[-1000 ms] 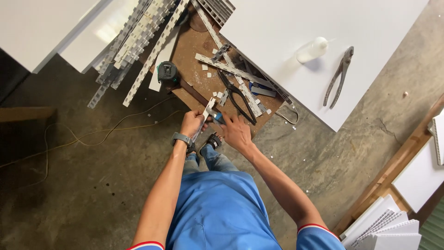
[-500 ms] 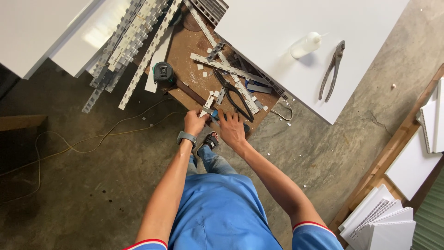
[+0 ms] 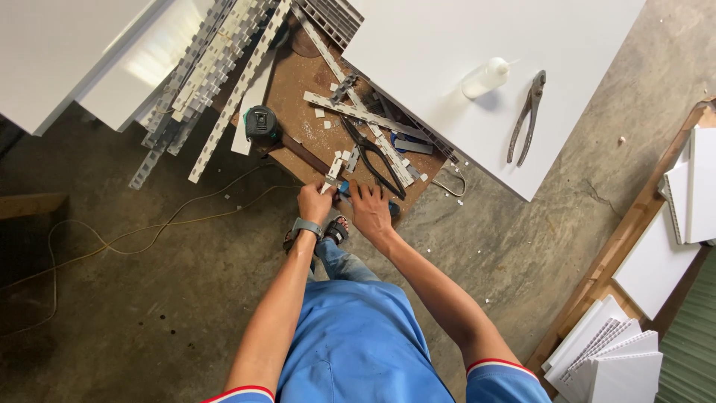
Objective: The person picks up perforated strips from a cluttered workbench and cuts small pieces from them using pliers, setting cut pieces aside. Later the person handles a plastic bottle and presses a white foam board on the bench.
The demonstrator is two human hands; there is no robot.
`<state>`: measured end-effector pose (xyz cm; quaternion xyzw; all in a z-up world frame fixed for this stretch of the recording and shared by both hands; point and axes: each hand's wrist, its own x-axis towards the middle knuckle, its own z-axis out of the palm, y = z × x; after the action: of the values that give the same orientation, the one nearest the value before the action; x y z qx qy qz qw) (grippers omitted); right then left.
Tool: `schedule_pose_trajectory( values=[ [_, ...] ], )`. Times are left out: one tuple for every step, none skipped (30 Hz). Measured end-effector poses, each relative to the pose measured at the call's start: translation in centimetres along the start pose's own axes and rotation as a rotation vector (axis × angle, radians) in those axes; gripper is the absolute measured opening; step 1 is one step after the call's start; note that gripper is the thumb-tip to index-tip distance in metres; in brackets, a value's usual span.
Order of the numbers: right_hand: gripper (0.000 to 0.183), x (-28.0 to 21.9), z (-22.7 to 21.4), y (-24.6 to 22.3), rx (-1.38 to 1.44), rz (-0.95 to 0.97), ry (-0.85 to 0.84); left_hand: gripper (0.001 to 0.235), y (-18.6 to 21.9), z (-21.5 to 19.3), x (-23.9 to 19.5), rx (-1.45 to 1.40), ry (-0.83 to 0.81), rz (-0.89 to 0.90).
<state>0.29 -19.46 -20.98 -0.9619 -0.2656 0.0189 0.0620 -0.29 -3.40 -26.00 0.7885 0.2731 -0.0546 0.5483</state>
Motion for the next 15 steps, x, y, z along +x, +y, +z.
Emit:
schedule_pose_trajectory(
  values=[
    [0.049,-0.1,0.1,-0.1,0.001,0.005,0.006,0.024,0.1,0.0,-0.1,-0.064,0.004,-0.035],
    [0.050,-0.2,0.1,-0.2,0.002,0.008,0.013,0.025,0.1,0.1,-0.2,-0.129,0.009,-0.070],
    [0.050,0.1,0.2,-0.2,0.001,0.005,0.013,0.025,0.1,0.0,0.0,-0.131,0.011,-0.070],
    [0.050,0.0,0.2,-0.2,0.018,0.018,0.000,0.025,0.1,0.0,-0.1,-0.134,-0.005,-0.084],
    [0.051,0.0,0.3,-0.2,0.036,0.031,-0.014,0.026,0.0,0.0,-0.1,-0.137,-0.022,-0.097],
    [0.051,0.1,0.2,-0.2,0.035,0.034,-0.012,0.026,0.4,-0.1,-0.1,-0.137,-0.024,-0.095],
    [0.051,0.2,0.2,-0.3,0.019,0.045,-0.031,0.025,0.8,-0.3,-0.1,-0.098,-0.010,-0.085],
    [0.051,0.2,0.1,-0.3,0.004,0.056,-0.051,0.024,1.3,-0.5,-0.2,-0.058,0.004,-0.077],
    [0.051,0.2,0.3,-0.3,0.003,0.059,-0.050,0.024,1.6,-0.5,-0.5,-0.057,0.002,-0.075],
    [0.053,0.2,0.6,-0.2,0.008,0.054,-0.036,0.022,2.0,-0.5,-0.6,-0.063,0.013,-0.080],
    [0.054,0.3,0.8,-0.1,0.013,0.049,-0.023,0.021,2.3,-0.5,-0.8,-0.069,0.024,-0.085],
    [0.054,0.3,0.9,-0.1,0.013,0.052,-0.021,0.021,2.5,-0.4,-0.9,-0.068,0.023,-0.083],
    [0.054,0.3,1.0,-0.1,0.003,0.061,-0.034,0.021,2.6,-0.4,-1.0,-0.106,0.049,-0.091],
    [0.054,0.3,1.2,-0.1,-0.006,0.070,-0.047,0.020,2.7,-0.3,-1.2,-0.145,0.076,-0.100],
    [0.054,0.3,1.2,-0.1,-0.006,0.072,-0.047,0.020,2.6,-0.4,-1.1,-0.144,0.074,-0.099]
  ],
)
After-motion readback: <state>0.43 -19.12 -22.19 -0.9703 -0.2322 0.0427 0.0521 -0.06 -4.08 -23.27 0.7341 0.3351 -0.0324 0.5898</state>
